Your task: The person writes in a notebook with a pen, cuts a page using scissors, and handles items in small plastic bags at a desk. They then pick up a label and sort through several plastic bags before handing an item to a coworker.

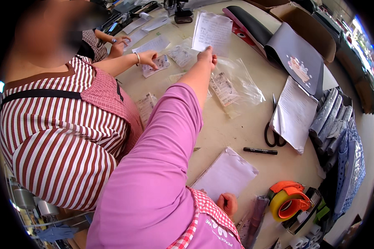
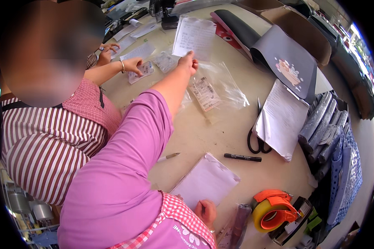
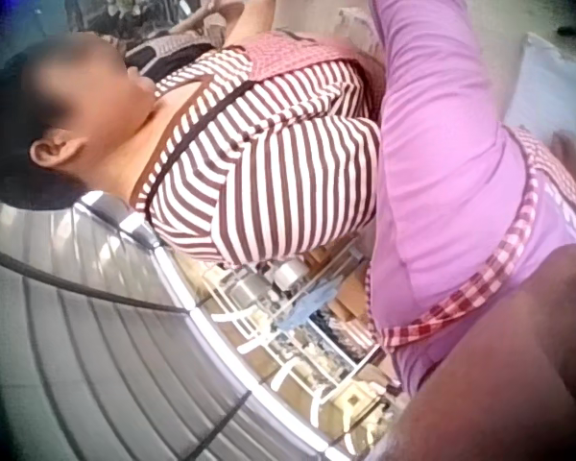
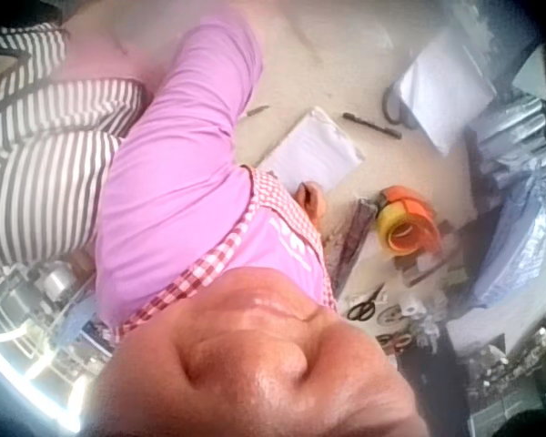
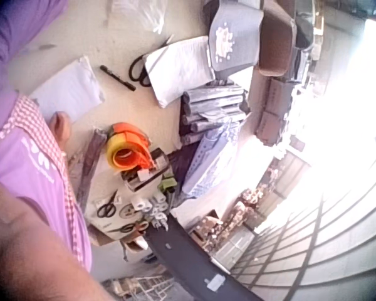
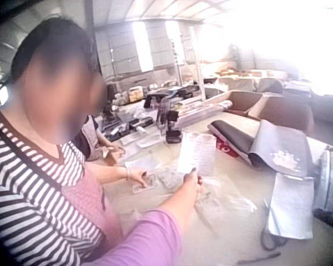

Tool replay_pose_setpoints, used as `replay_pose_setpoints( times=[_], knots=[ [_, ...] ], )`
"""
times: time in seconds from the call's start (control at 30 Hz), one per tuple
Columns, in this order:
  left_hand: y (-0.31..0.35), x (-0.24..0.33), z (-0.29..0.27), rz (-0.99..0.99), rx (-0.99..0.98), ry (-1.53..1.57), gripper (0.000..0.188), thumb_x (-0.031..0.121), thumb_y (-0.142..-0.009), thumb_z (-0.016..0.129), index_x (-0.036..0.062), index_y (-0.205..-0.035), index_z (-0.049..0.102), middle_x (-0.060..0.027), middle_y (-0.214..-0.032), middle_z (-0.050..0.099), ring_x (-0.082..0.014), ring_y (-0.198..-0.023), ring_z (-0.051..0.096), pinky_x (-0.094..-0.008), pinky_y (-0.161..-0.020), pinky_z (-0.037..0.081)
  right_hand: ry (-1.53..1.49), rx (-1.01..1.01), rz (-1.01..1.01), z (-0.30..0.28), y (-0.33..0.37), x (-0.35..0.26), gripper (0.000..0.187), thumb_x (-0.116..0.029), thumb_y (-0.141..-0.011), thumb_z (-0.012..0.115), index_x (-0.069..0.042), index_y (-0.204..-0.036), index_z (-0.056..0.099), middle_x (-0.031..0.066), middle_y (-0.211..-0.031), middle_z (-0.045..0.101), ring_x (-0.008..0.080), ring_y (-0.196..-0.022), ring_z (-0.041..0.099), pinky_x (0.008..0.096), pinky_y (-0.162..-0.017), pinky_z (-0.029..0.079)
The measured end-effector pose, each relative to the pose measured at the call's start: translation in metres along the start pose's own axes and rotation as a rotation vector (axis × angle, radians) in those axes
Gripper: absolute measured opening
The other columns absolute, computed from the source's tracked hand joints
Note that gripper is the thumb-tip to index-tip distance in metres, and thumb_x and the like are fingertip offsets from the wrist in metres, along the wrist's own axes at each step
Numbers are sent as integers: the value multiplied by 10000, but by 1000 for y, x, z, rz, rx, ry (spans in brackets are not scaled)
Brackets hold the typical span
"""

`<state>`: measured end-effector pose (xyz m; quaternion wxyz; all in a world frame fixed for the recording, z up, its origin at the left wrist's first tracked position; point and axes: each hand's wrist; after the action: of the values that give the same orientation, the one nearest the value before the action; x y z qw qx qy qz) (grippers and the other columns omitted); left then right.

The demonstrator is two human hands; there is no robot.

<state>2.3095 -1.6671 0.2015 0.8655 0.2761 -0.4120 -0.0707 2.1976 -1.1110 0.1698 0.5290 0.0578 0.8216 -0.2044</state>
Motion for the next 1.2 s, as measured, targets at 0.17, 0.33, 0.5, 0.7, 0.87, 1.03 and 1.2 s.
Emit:
replay_pose_setpoints(
  times=[0.17, 0.33, 0.5, 0.7, 0.87, 1.03, 1.2],
  knots=[
    [5, 8, 10, 8, 72, 13, 191, 229, -914, 597, 107, -1032, 508, -58, -814, 528, -137, -587, 520, -219, -424, 378, 56, 10, -17, 0, 0, 0, 156, 34, -751, 667, -41, -861, 586, 110, -765, 601, 231, -640, 576, 310, -564, 469],
    [-19, 20, -4, 52, 97, 27, 142, 86, -896, 525, 47, -1032, 505, -106, -840, 584, -173, -592, 604, -234, -407, 408, 52, 15, 15, 1, 1, -1, 159, 30, -749, 669, -50, -857, 585, 103, -751, 598, 231, -632, 575, 312, -551, 466],
    [-42, 29, -12, 75, 113, -38, 192, -80, -828, 499, -9, -1006, 498, -146, -833, 592, -178, -610, 592, -237, -419, 423, 57, 30, 9, 1, 0, 0, 171, 33, -743, 676, -56, -859, 587, 97, -748, 601, 228, -623, 574, 307, -546, 465],
    [-46, 37, -21, 172, 268, -212, 94, -71, -815, 538, -6, -878, 560, -113, -732, 600, -155, -532, 563, -239, -382, 372, 56, 38, 3, 1, -1, 1, 167, 40, -742, 672, -49, -855, 587, 102, -748, 602, 231, -627, 576, 309, -553, 470],
    [-56, 39, -31, 171, 298, -220, 55, -31, -827, 539, 2, -864, 563, -110, -706, 594, -143, -514, 548, -238, -378, 363, 58, 35, -45, 1, -1, 4, 158, 41, -747, 668, -38, -856, 587, 114, -750, 602, 238, -634, 580, 315, -561, 475],
    [-54, 40, -30, 146, 306, -114, 72, -13, -847, 513, 7, -911, 538, -125, -760, 602, -156, -544, 577, -239, -381, 378, 43, 42, 14, 2, 1, 5, 163, 40, -745, 672, -38, -862, 591, 113, -754, 603, 245, -642, 584, 321, -569, 478],
    [-64, 44, -26, 142, 150, 41, 180, 7, -886, 477, -8, -1064, 451, -179, -911, 600, -223, -650, 631, -280, -480, 498, 78, 52, -1, 2, 1, 8, 159, 36, -740, 679, -38, -851, 593, 108, -755, 603, 243, -638, 584, 317, -566, 478]
  ],
)
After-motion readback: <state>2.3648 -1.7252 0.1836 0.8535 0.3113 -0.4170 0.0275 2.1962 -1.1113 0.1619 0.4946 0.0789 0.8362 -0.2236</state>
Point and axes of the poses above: each hand's wrist, its own y-axis away from the middle knuckle, its own z-axis out of the palm, x = y × z
